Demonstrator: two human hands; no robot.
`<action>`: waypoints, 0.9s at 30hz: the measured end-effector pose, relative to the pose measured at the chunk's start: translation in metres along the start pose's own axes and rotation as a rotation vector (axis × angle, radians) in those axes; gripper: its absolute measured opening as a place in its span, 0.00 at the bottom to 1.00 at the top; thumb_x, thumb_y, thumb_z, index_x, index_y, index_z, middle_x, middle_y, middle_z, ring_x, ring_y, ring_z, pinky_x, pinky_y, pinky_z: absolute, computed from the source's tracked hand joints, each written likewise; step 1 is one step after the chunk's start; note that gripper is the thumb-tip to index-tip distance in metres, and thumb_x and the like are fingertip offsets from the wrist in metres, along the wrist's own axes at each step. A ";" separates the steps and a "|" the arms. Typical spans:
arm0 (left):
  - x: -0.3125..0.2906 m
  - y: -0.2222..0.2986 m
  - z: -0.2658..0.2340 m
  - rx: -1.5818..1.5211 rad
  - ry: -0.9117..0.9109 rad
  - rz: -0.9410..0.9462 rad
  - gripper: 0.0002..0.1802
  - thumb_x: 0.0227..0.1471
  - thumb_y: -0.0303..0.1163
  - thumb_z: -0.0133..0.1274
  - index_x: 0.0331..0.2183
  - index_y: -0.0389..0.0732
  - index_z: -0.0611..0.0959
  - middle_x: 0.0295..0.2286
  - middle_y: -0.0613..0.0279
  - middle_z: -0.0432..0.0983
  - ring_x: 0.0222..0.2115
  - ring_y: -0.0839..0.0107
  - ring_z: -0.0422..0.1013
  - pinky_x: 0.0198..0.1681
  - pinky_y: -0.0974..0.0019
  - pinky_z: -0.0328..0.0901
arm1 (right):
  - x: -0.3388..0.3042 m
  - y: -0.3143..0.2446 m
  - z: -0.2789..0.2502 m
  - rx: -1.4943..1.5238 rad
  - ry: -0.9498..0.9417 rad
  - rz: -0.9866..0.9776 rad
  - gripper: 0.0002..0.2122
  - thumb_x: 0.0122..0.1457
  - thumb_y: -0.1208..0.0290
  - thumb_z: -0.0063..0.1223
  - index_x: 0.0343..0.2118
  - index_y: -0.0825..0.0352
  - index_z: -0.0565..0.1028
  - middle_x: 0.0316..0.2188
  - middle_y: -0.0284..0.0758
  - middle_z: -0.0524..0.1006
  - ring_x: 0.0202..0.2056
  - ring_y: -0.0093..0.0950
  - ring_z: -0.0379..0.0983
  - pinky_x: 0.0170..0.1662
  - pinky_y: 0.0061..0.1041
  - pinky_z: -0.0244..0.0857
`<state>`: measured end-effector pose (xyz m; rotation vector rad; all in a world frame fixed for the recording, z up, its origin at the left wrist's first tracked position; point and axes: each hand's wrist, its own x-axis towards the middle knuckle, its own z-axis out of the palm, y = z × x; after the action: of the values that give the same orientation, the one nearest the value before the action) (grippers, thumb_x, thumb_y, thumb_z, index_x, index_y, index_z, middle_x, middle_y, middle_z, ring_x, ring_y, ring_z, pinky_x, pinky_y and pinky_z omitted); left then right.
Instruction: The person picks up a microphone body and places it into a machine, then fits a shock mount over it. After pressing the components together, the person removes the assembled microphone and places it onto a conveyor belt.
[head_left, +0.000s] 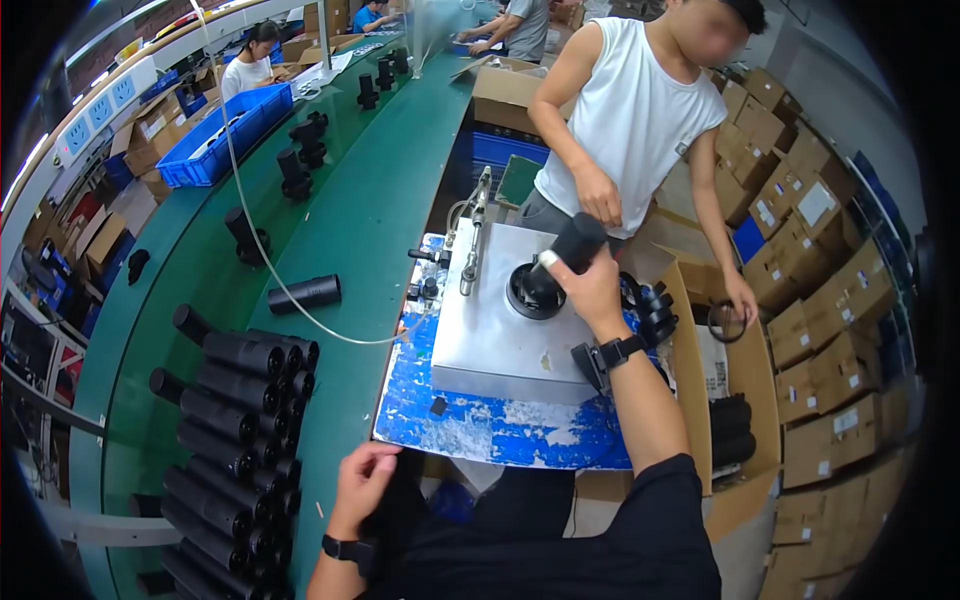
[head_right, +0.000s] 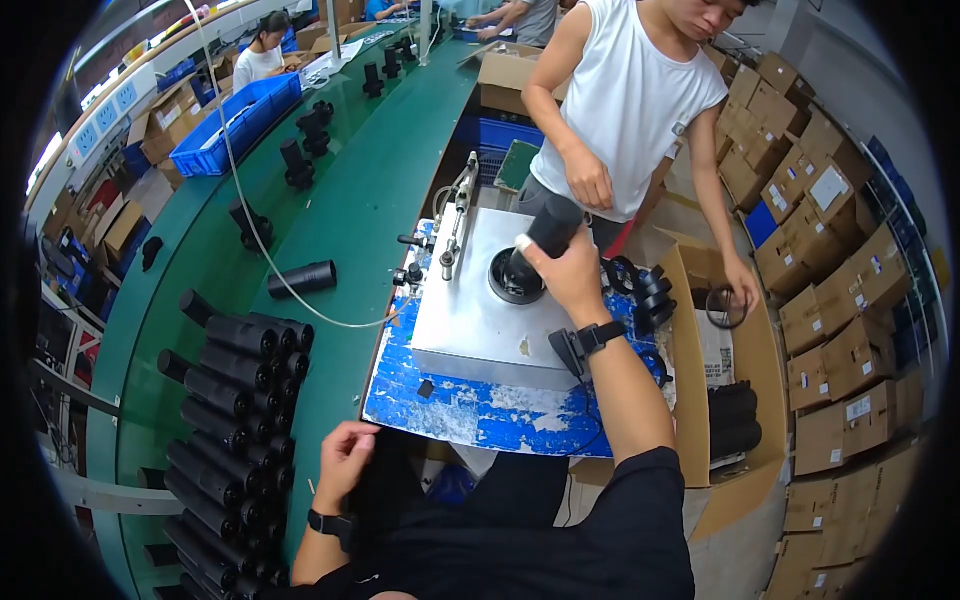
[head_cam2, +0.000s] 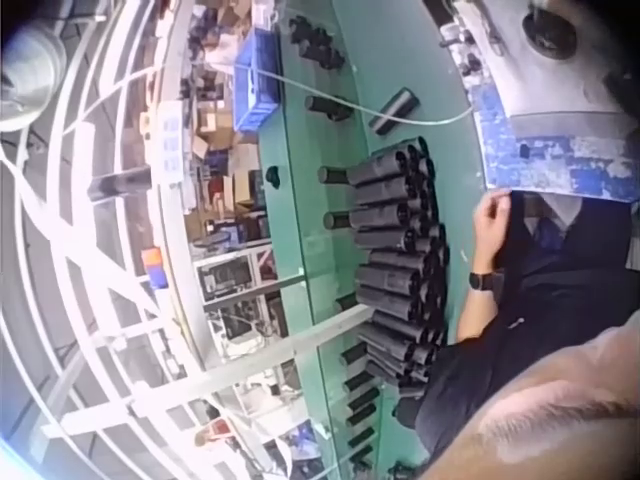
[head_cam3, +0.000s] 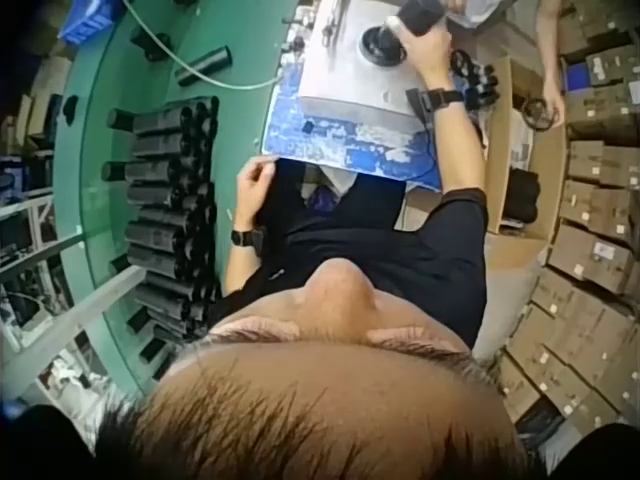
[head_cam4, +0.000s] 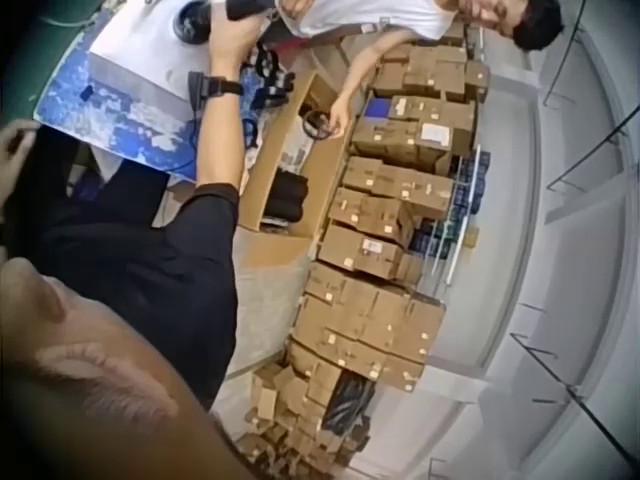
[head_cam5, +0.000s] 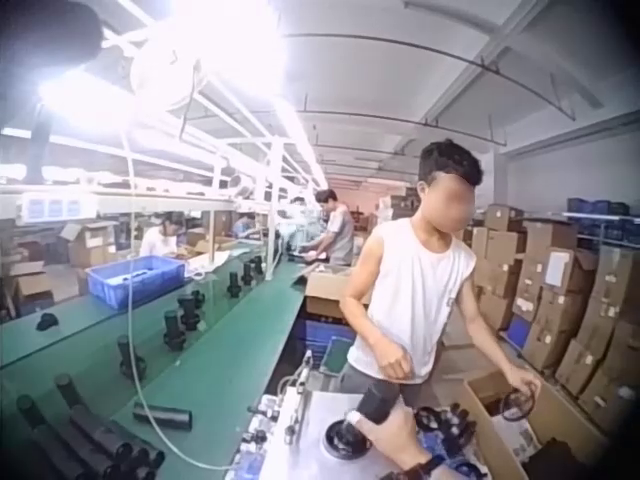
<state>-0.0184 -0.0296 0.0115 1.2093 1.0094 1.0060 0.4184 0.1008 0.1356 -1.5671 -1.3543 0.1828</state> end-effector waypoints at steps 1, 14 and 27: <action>0.011 0.026 0.023 0.166 -0.147 0.148 0.07 0.63 0.25 0.56 0.43 0.36 0.85 0.26 0.64 0.75 0.25 0.77 0.70 0.28 0.70 0.64 | 0.002 0.016 -0.006 0.146 0.081 -0.064 0.31 0.54 0.54 0.72 0.52 0.71 0.73 0.43 0.40 0.81 0.44 0.32 0.79 0.51 0.32 0.72; 0.187 0.070 0.222 0.911 -0.092 1.071 0.14 0.58 0.32 0.57 0.47 0.43 0.80 0.46 0.57 0.78 0.57 0.55 0.68 0.62 0.40 0.54 | 0.008 0.023 -0.066 -0.031 -0.862 0.179 0.36 0.51 0.52 0.70 0.59 0.69 0.72 0.47 0.42 0.81 0.47 0.32 0.77 0.54 0.31 0.70; 0.197 0.062 0.219 1.016 -0.235 0.943 0.16 0.61 0.37 0.55 0.49 0.44 0.80 0.49 0.59 0.78 0.61 0.54 0.66 0.66 0.34 0.46 | 0.013 0.023 -0.059 -0.236 -0.831 -0.001 0.34 0.56 0.50 0.66 0.58 0.72 0.72 0.47 0.44 0.81 0.47 0.34 0.79 0.53 0.32 0.71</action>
<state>0.2384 0.1125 0.0779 2.7378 0.7335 0.9894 0.4773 0.0813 0.1526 -1.7636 -2.0660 0.7598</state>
